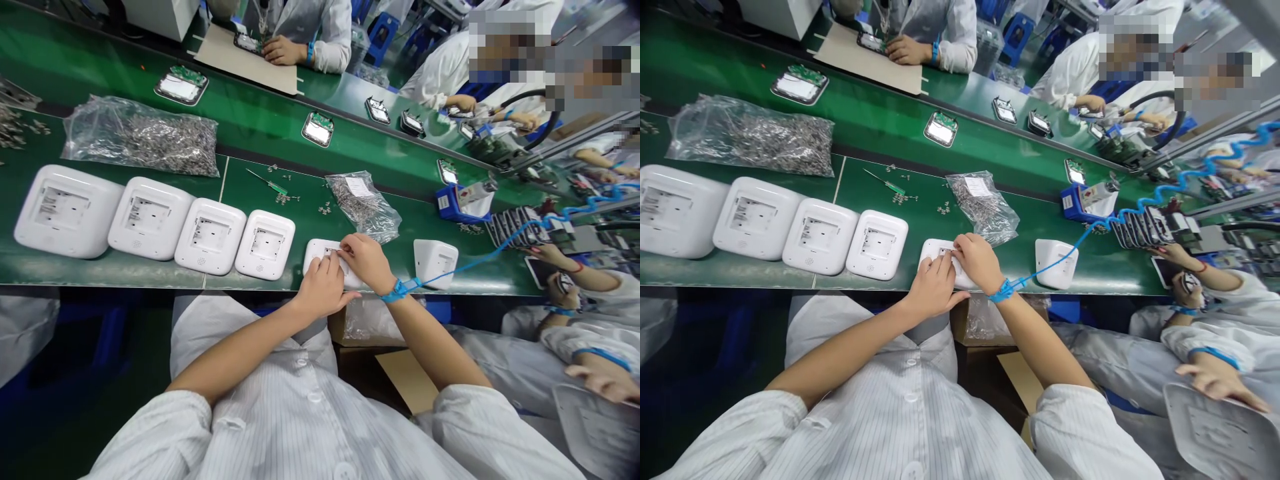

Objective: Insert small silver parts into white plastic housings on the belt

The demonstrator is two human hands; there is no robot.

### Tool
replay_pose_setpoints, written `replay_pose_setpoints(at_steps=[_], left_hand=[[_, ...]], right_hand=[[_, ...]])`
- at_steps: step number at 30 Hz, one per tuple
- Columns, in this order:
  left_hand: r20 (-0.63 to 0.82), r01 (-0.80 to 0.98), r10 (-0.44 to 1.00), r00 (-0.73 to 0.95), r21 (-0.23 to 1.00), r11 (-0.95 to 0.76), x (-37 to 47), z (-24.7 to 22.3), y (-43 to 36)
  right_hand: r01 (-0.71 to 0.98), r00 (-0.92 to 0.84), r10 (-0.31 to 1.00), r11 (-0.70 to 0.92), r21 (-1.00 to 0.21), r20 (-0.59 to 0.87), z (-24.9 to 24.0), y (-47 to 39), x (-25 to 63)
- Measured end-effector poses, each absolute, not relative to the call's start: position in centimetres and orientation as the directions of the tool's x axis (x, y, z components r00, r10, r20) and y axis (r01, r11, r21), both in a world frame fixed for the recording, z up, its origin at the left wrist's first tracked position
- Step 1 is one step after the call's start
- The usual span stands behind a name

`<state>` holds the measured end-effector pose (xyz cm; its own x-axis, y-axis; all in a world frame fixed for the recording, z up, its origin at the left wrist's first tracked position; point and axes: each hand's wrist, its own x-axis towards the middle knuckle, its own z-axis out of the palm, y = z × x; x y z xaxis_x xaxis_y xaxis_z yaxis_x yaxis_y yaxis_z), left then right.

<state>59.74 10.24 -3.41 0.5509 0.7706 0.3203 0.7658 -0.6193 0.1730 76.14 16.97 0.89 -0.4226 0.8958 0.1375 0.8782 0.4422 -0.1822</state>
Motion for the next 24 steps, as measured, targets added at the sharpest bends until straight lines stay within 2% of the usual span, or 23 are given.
replay_pose_setpoints(at_steps=[4,9,12,15,17,19,21,24], left_hand=[[0.297,0.765,0.773,0.561,0.172,-0.621,59.9,-3.4,10.2],[0.282,0.770,0.782,0.556,0.179,-0.612,60.0,-3.5,10.2],[0.260,0.776,0.791,0.554,0.182,-0.603,60.0,-3.3,10.1],[0.273,0.774,0.789,0.551,0.185,-0.605,59.7,-3.1,10.0],[0.293,0.755,0.769,0.568,0.187,-0.629,59.2,-3.0,10.0],[0.309,0.730,0.749,0.587,0.198,-0.654,58.8,-3.1,9.9],[0.312,0.724,0.751,0.582,0.222,-0.653,58.5,-3.3,9.7],[0.305,0.727,0.767,0.565,0.255,-0.637,58.3,-3.5,9.6]], right_hand=[[0.854,-0.436,0.880,0.470,-0.220,0.190,0.8,16.0,76.4],[0.842,-0.479,0.837,0.524,-0.130,0.266,0.0,15.2,76.6],[0.807,-0.550,0.800,0.583,-0.095,0.239,0.3,15.5,76.6],[0.734,-0.600,0.741,0.660,-0.161,0.300,1.3,15.6,77.1],[0.745,-0.460,0.760,0.612,-0.266,0.459,1.4,15.3,77.9],[0.775,-0.131,0.808,0.445,-0.450,0.574,0.4,14.7,78.9],[0.737,0.189,0.804,0.264,-0.623,0.564,-1.9,14.1,79.8],[0.667,0.415,0.770,0.105,-0.738,0.484,-6.0,13.6,81.0]])
